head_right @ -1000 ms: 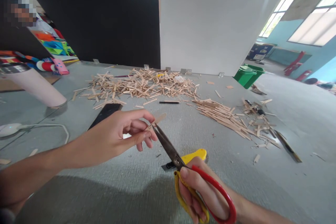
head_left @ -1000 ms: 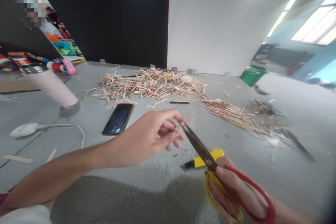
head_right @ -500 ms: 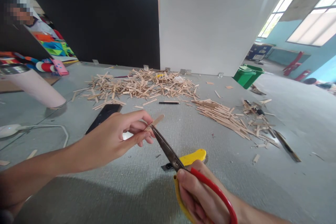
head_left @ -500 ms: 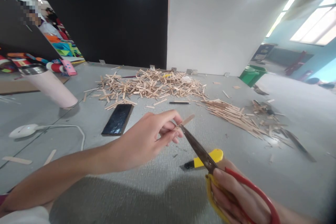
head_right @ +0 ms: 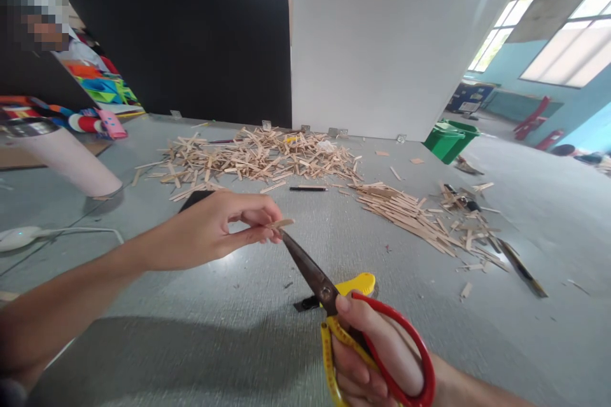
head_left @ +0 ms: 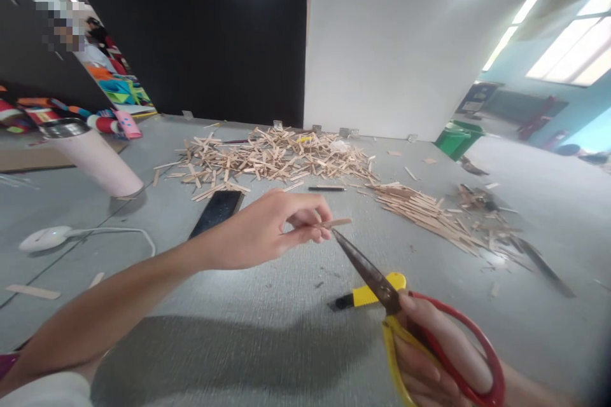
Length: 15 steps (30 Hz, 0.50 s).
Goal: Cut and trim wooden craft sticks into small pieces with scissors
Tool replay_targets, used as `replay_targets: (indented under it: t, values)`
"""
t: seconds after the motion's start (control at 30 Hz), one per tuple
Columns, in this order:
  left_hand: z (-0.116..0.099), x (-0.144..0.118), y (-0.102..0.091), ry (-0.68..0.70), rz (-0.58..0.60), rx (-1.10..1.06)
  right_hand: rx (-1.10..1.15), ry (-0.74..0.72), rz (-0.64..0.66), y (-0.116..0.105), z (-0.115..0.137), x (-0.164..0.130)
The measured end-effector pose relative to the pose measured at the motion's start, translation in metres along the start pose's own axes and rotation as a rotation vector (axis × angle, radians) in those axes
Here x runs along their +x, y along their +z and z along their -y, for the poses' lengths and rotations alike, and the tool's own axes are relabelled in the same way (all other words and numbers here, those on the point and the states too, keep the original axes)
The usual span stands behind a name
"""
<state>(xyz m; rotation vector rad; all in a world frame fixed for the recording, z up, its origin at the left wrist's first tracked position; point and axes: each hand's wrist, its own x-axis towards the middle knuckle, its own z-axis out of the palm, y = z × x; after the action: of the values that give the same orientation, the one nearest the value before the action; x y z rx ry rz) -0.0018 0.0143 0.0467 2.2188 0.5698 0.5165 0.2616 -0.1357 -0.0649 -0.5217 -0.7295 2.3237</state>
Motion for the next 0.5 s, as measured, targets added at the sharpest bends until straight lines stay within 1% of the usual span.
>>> replay_targets:
  t: [0.1, 0.17, 0.23, 0.3, 0.37, 0.5]
  values:
    - [-0.001, -0.001, 0.001, -0.085, 0.009, -0.161, -0.208, -0.077, -0.179, -0.004, -0.001, -0.006]
    - [-0.002, -0.001, 0.002, -0.118, 0.007, -0.217, -0.364, -0.154, -0.244, -0.004, -0.001, -0.011]
    - [-0.003, -0.001, 0.004, -0.137, 0.011, -0.255, -0.488, -0.212, -0.280, 0.000, -0.001, -0.014]
    - [-0.004, -0.001, 0.006, -0.147, 0.022, -0.268, -0.553, -0.202, -0.300, 0.005, 0.000, -0.015]
    - [-0.005, -0.002, 0.009, -0.153, 0.031, -0.261, -0.596, -0.154, -0.316, 0.009, 0.002, -0.013]
    - [-0.009, -0.005, 0.012, -0.150, 0.033, -0.265, -0.638, -0.109, -0.317, 0.008, 0.007, -0.010]
